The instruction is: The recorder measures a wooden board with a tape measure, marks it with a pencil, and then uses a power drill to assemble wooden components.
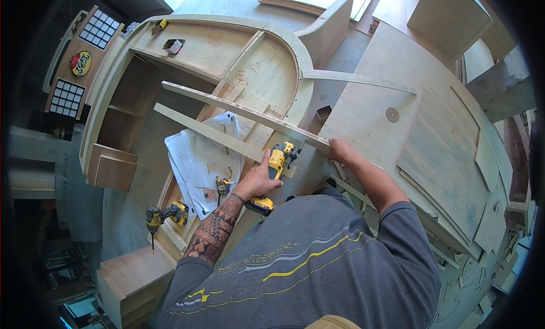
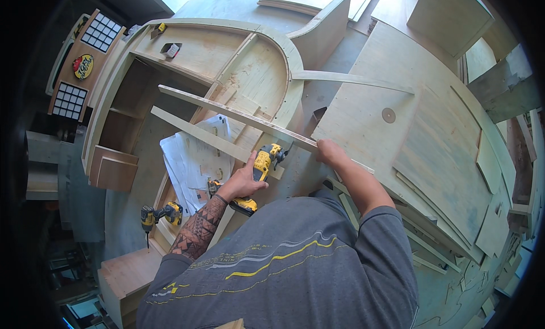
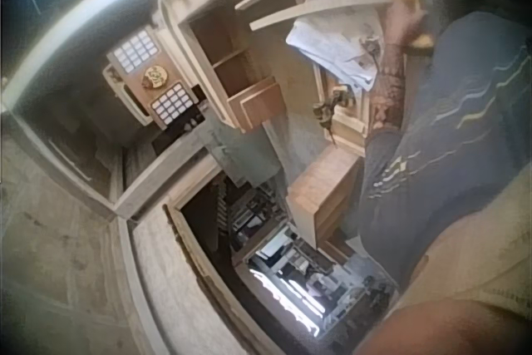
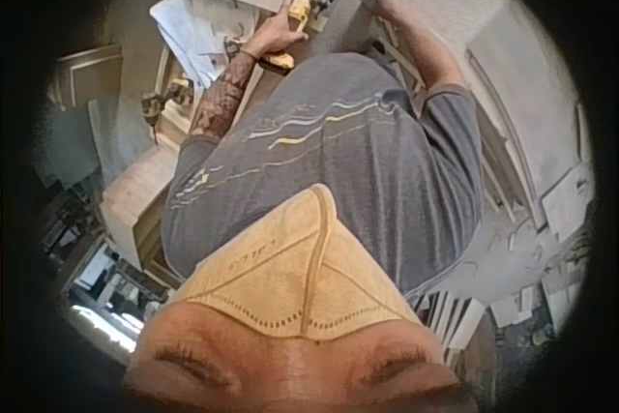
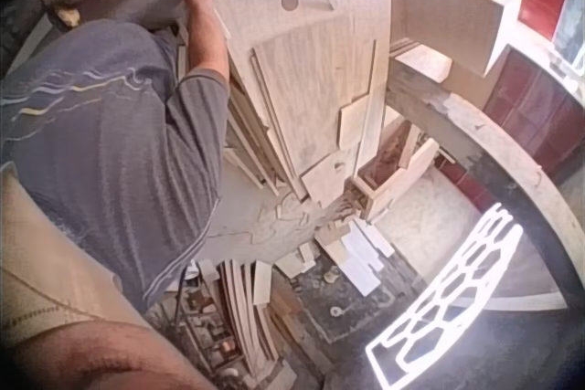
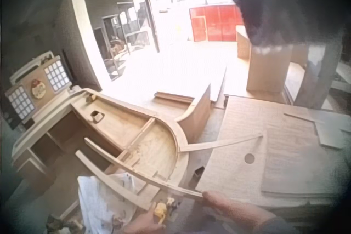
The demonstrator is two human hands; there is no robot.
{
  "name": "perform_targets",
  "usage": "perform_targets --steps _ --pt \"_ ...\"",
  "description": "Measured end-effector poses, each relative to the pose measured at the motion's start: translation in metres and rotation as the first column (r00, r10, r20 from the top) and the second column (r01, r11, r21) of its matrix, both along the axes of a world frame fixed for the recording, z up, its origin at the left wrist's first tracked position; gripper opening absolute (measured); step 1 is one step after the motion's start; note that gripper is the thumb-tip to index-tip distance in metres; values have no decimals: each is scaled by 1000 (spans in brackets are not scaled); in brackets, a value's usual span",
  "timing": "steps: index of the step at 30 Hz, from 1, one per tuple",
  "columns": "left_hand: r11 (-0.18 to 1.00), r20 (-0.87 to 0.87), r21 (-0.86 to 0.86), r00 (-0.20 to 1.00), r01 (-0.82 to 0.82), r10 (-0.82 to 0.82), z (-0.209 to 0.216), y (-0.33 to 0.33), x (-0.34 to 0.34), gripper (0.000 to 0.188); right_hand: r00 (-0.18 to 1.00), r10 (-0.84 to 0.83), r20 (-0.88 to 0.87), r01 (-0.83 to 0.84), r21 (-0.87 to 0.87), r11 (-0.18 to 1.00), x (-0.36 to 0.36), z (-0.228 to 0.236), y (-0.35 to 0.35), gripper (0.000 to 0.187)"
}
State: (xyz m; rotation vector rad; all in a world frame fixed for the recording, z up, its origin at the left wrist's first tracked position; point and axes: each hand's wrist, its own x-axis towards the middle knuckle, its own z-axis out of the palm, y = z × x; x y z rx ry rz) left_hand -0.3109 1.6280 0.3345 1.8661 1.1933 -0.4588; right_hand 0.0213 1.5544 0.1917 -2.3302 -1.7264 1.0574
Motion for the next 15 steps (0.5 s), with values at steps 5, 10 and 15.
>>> perform_targets --steps 5,10,15 --pt "1000 -3 -8 1000 0 0 -1 1 1 125 1000 -15 -24 14 -37 999 2 -2 3 34" --pt "1000 45 5 999 -15 14 0 0 -2 126 1000 -23 -3 23 -30 999 0 -1 0 35" --pt "1000 59 -2 998 -13 13 7 5 -1 127 998 -49 -46 47 -56 997 1 4 -1 37"
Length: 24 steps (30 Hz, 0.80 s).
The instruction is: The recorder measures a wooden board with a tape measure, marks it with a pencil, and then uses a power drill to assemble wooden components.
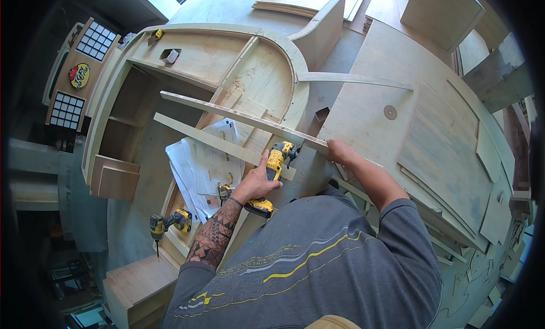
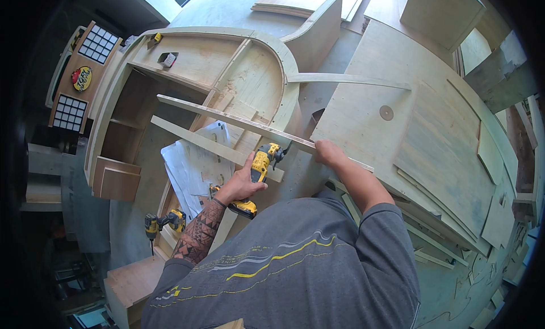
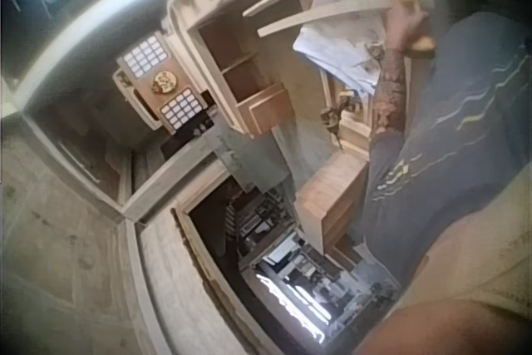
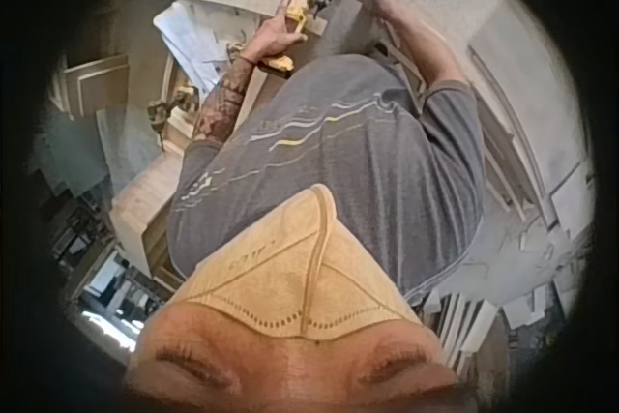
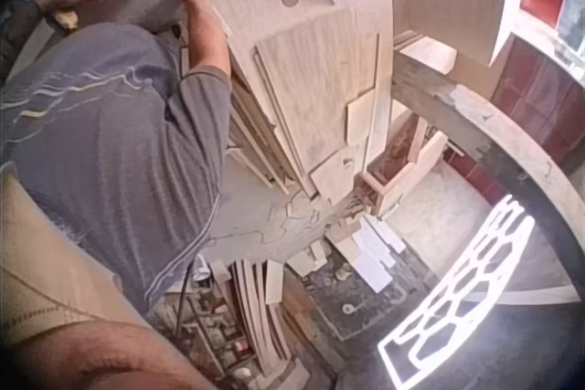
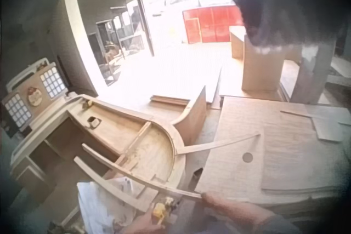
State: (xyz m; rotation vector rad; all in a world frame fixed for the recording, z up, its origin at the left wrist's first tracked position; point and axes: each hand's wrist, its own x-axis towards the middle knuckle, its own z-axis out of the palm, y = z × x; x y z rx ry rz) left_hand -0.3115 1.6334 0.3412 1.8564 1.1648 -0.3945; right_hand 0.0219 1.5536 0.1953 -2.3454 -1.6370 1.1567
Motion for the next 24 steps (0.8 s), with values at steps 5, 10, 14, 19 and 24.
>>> perform_targets --steps 5,10,14,19,24 --pt "1000 -28 -13 1000 12 -13 7 3 5 128 1000 6 20 -7 38 999 -2 2 -2 38" --pt "1000 -68 -25 998 5 -6 10 4 10 129 1000 -3 -23 3 -7 1000 0 3 -2 41" --pt "999 -47 7 998 39 -39 13 4 14 129 999 32 -18 -30 70 997 1 2 -3 34" --pt "999 -62 -42 998 15 -18 6 6 15 130 997 77 -11 -76 75 994 6 -4 -2 36" --pt "998 -64 15 996 59 -57 -17 5 9 128 994 82 -70 -79 43 996 12 -11 3 36"
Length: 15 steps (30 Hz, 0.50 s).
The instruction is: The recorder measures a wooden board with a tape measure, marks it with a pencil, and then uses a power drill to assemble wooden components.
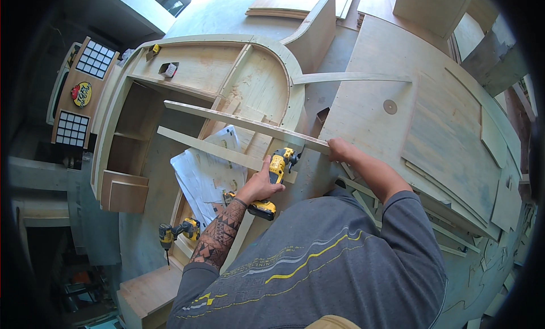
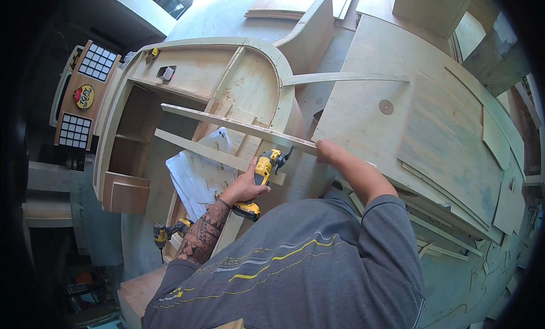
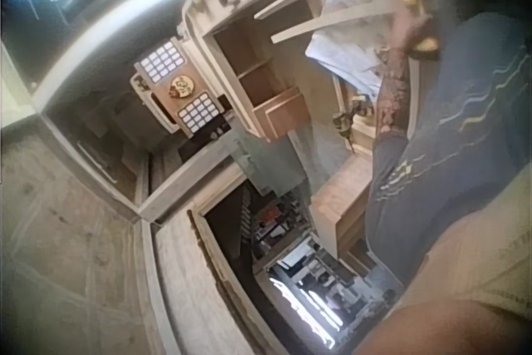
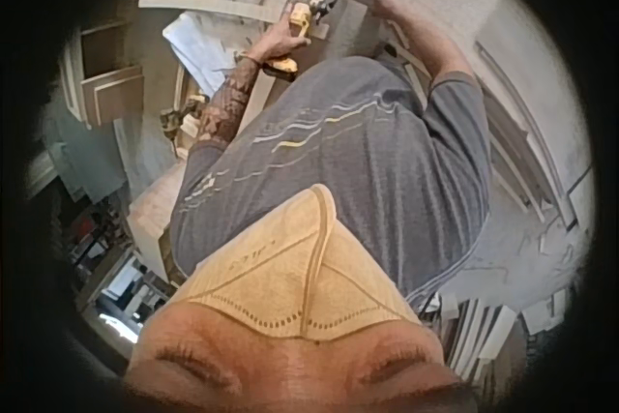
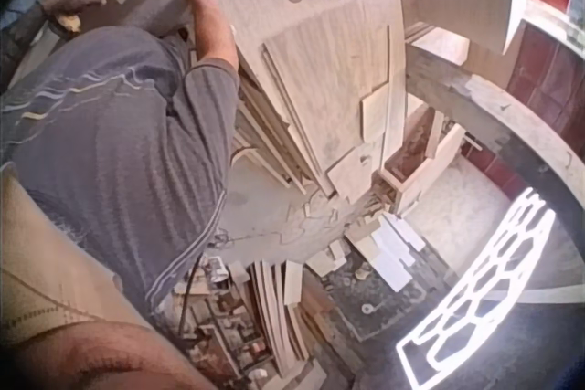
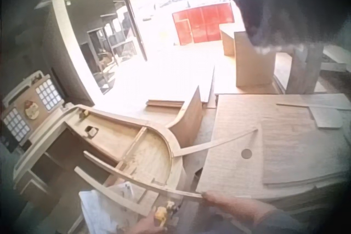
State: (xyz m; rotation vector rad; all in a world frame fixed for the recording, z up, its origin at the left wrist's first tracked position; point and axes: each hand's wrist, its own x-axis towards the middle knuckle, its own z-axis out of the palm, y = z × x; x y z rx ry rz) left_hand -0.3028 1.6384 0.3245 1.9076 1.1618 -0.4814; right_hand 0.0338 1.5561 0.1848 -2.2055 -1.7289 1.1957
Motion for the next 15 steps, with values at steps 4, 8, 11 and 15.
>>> perform_targets --steps 4,8,11,15 --pt "1000 -7 22 1000 0 0 -4 -1 0 128 999 -18 -30 16 -50 999 3 -3 -1 35" --pt "999 -28 -50 1000 -4 2 8 -2 4 128 997 20 71 -30 142 989 -1 0 -8 35" --pt "1000 5 -13 1000 -26 26 15 -6 6 128 1000 -22 15 22 0 1000 -3 5 -9 40" --pt "999 39 43 999 -20 18 20 -1 10 126 999 -46 -6 46 -58 997 -5 9 -10 40"
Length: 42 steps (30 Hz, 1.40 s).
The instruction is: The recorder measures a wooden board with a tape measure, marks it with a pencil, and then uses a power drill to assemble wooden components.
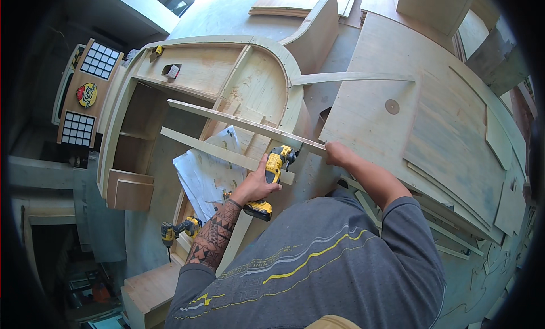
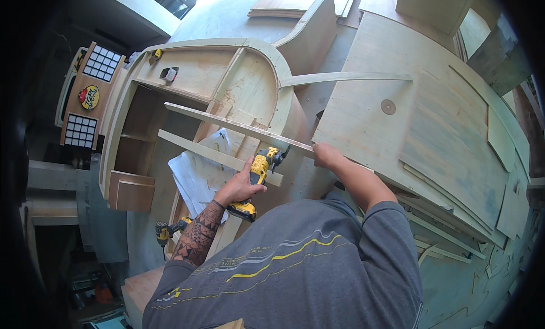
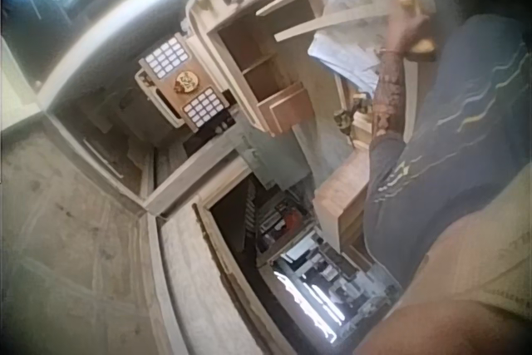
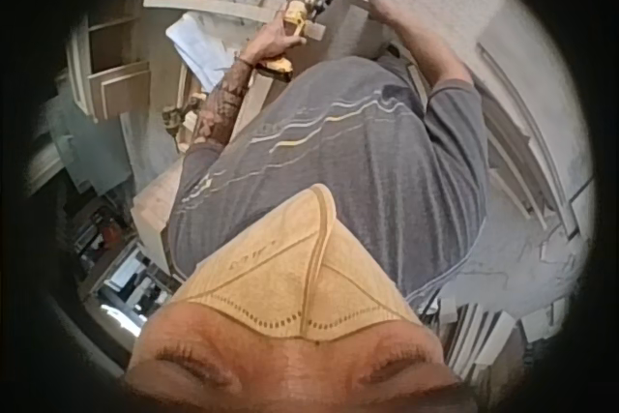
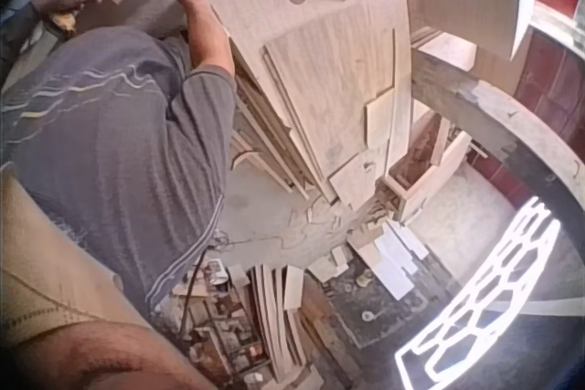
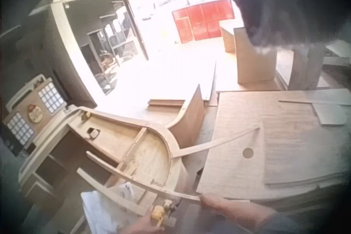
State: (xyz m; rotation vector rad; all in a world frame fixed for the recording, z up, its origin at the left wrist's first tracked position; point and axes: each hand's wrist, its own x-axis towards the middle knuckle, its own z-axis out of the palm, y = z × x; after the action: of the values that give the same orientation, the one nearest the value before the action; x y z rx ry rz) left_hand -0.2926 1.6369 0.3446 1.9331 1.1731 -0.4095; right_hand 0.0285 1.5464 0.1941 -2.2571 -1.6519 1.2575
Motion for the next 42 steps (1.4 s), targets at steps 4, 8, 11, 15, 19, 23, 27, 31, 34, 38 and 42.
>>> perform_targets --steps 4,8,11,15,19,23,27,31,34,38,42 --pt "1000 -21 -7 1000 7 -7 10 7 10 126 1000 15 2 -15 45 999 4 0 -2 39" --pt "996 -69 -83 998 -19 13 20 13 21 126 999 18 -30 -16 48 999 9 1 1 38" --pt "995 -64 -103 998 -15 9 19 16 25 125 999 7 -51 -5 52 999 11 1 2 40" --pt "998 -68 -44 997 45 -48 8 21 26 125 998 28 -62 -23 73 997 16 1 3 39" --pt "998 -75 -31 996 48 -51 0 25 29 124 995 45 -92 -36 93 995 24 -1 7 34" --pt "997 -82 -73 996 26 -32 -1 24 34 123 987 53 -152 -49 30 998 32 -3 14 32" --pt "998 -105 -53 994 20 -26 0 18 35 125 979 63 -194 -70 -33 997 37 -9 21 31" --pt "998 -117 -59 993 4 -11 4 18 35 125 973 78 -219 -93 -62 994 36 -18 24 31" --pt "997 -123 -80 992 7 -17 13 21 36 125 986 71 -148 -65 48 997 31 -23 17 31" --pt "986 -128 -162 992 -28 7 26 27 35 127 996 72 -56 -64 131 989 19 -26 9 33" --pt "993 -79 -109 995 53 -62 31 34 29 126 999 6 -40 -2 97 995 7 -23 8 34"
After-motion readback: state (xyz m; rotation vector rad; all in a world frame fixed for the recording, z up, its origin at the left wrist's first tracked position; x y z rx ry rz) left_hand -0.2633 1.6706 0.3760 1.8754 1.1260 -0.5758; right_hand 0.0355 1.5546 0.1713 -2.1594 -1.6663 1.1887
